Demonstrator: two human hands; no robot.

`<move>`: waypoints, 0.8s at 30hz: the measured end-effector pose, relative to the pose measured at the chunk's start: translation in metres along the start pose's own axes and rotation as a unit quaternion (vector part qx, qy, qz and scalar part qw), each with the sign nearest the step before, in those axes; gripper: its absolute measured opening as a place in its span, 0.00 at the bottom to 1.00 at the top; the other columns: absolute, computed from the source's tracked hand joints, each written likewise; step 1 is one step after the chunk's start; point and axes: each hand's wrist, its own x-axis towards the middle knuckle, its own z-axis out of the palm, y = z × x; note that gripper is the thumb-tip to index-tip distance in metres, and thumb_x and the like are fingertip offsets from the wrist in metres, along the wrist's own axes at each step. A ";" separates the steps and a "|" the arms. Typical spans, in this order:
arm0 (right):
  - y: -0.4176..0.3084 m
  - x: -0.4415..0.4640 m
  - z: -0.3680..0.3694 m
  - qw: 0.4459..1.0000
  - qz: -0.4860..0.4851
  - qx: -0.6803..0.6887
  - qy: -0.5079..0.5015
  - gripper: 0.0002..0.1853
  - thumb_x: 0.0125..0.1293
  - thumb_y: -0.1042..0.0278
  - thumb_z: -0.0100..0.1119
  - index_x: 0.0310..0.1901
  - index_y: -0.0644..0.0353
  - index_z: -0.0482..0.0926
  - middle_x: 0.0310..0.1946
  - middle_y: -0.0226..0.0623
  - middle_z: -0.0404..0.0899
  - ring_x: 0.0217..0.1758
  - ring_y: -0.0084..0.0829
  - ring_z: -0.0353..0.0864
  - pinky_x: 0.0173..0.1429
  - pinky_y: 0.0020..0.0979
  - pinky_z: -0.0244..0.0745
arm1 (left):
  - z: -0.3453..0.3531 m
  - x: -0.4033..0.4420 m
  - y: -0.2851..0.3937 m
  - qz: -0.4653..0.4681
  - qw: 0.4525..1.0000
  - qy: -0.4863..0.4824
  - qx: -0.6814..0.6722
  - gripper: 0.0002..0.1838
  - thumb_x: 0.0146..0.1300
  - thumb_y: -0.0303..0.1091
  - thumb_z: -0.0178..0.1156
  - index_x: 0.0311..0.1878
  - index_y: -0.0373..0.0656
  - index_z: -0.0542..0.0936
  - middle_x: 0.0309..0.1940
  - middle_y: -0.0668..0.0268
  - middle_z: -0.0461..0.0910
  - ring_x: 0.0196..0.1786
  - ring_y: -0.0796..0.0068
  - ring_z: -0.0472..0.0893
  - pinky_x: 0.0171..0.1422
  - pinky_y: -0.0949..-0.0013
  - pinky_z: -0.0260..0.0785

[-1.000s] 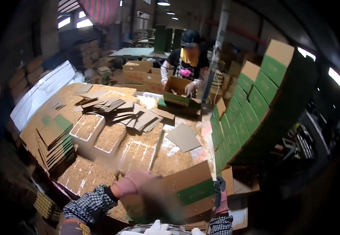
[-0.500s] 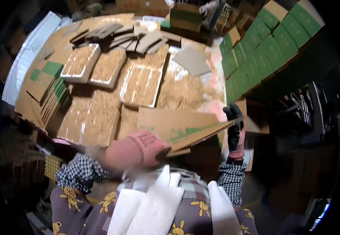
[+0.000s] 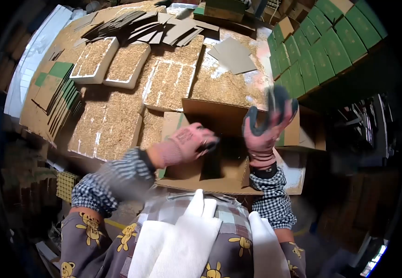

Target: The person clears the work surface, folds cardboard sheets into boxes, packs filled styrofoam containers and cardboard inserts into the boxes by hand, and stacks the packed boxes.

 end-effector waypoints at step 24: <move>0.001 -0.146 -0.060 0.763 0.465 0.372 -0.250 0.51 0.47 0.56 0.70 0.71 0.64 0.55 0.69 0.48 0.59 0.71 0.45 0.60 0.75 0.43 0.52 | -0.064 -0.004 0.024 0.095 0.943 0.239 -0.209 0.28 0.51 0.28 0.61 0.60 0.51 0.76 0.49 0.60 0.78 0.47 0.55 0.80 0.52 0.63 0.73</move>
